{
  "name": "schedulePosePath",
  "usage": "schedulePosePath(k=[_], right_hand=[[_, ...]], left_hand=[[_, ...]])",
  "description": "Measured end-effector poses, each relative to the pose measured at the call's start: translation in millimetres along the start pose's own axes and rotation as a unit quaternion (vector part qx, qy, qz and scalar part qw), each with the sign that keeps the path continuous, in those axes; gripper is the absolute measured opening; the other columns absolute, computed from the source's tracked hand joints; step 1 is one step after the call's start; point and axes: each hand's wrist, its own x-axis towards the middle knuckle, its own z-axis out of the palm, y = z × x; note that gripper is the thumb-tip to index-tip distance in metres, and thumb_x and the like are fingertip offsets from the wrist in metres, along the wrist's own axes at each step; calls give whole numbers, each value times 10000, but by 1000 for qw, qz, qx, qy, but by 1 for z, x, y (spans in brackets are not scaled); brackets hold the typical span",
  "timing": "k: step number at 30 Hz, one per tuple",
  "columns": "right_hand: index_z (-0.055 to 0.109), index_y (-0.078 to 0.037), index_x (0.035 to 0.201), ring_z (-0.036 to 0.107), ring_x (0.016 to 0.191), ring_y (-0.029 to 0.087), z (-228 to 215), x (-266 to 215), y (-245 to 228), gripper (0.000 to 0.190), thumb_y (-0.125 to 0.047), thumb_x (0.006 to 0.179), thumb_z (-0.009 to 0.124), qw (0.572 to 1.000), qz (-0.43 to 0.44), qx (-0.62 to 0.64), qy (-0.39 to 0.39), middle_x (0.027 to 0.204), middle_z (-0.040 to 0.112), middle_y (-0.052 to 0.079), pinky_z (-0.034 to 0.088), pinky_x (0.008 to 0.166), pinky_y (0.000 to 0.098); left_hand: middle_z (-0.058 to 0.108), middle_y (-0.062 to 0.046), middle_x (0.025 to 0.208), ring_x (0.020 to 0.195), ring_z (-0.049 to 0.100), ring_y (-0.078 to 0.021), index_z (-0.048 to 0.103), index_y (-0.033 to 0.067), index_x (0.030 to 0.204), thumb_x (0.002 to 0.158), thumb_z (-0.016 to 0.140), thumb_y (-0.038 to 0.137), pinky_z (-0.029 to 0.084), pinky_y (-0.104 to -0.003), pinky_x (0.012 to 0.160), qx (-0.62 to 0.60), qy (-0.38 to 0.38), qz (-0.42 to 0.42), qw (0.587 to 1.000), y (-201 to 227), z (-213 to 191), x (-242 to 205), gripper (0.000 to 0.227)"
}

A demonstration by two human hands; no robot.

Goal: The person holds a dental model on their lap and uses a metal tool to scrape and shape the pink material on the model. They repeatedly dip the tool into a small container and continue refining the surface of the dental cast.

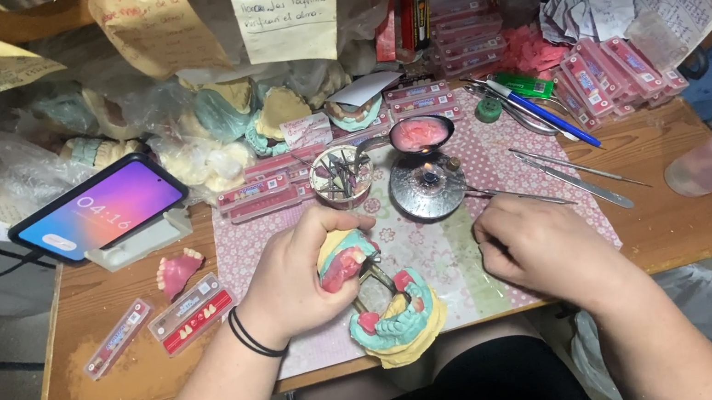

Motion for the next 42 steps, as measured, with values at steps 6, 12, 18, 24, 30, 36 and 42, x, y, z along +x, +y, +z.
schedulePosePath(k=[6, 12, 18, 24, 30, 36, 42], right_hand=[[593, -183, 826, 713, 739, 268, 11, 1, 0, 134, -299, 890, 613, 994, -59, -79, 53, 720, 574, 23, 577, 632, 363], [583, -157, 867, 716, 780, 291, 9, 0, 4, 142, -286, 919, 609, 996, -47, -43, 58, 743, 581, 54, 580, 644, 395], [668, -138, 974, 743, 859, 307, 10, -5, 14, 93, -220, 939, 642, 997, -23, 43, 62, 827, 673, 72, 596, 755, 406], [673, -139, 1015, 739, 916, 309, 8, -7, 28, 90, -181, 966, 610, 994, 14, 79, 73, 872, 693, 62, 587, 817, 403], [517, -77, 942, 512, 803, 254, -21, 6, 39, 140, -142, 1061, 481, 978, 34, 157, 136, 869, 558, 62, 423, 766, 409], [524, -60, 987, 544, 866, 267, -61, 60, 29, 157, -155, 1106, 483, 983, -42, 146, 103, 935, 582, 88, 436, 823, 410], [702, -45, 1000, 678, 956, 433, -67, 101, 16, 45, -73, 1026, 678, 969, -107, 152, 161, 922, 670, 171, 521, 889, 510]], left_hand=[[789, -157, 997, 895, 762, -421, 622, 108, 1160, 639, 755, 124, 596, -474, 785, 8, 1, 4, 1000, -1, 1, -1, 538], [796, -148, 1012, 900, 766, -415, 622, 105, 1163, 633, 754, 106, 597, -474, 792, 5, 4, 2, 1000, 0, 0, 0, 546], [780, -164, 955, 875, 763, -425, 610, 113, 1179, 636, 746, 104, 600, -477, 787, 6, -2, -3, 1000, 1, 0, -1, 560], [783, -156, 978, 897, 766, -421, 604, 118, 1184, 638, 745, 98, 599, -474, 798, 2, -5, -3, 1000, 0, 0, -1, 564], [718, -63, 1206, 1106, 747, -262, 580, 124, 1237, 686, 712, 68, 590, -384, 952, 29, -55, 10, 998, -5, -4, -4, 569], [730, -47, 1223, 1129, 739, -254, 589, 126, 1239, 695, 713, 86, 574, -382, 971, 34, -53, -5, 998, -6, -3, -4, 559], [766, -157, 917, 886, 762, -431, 597, 157, 1215, 674, 734, 125, 597, -484, 798, 14, -1, -10, 1000, -1, -4, 0, 559]])
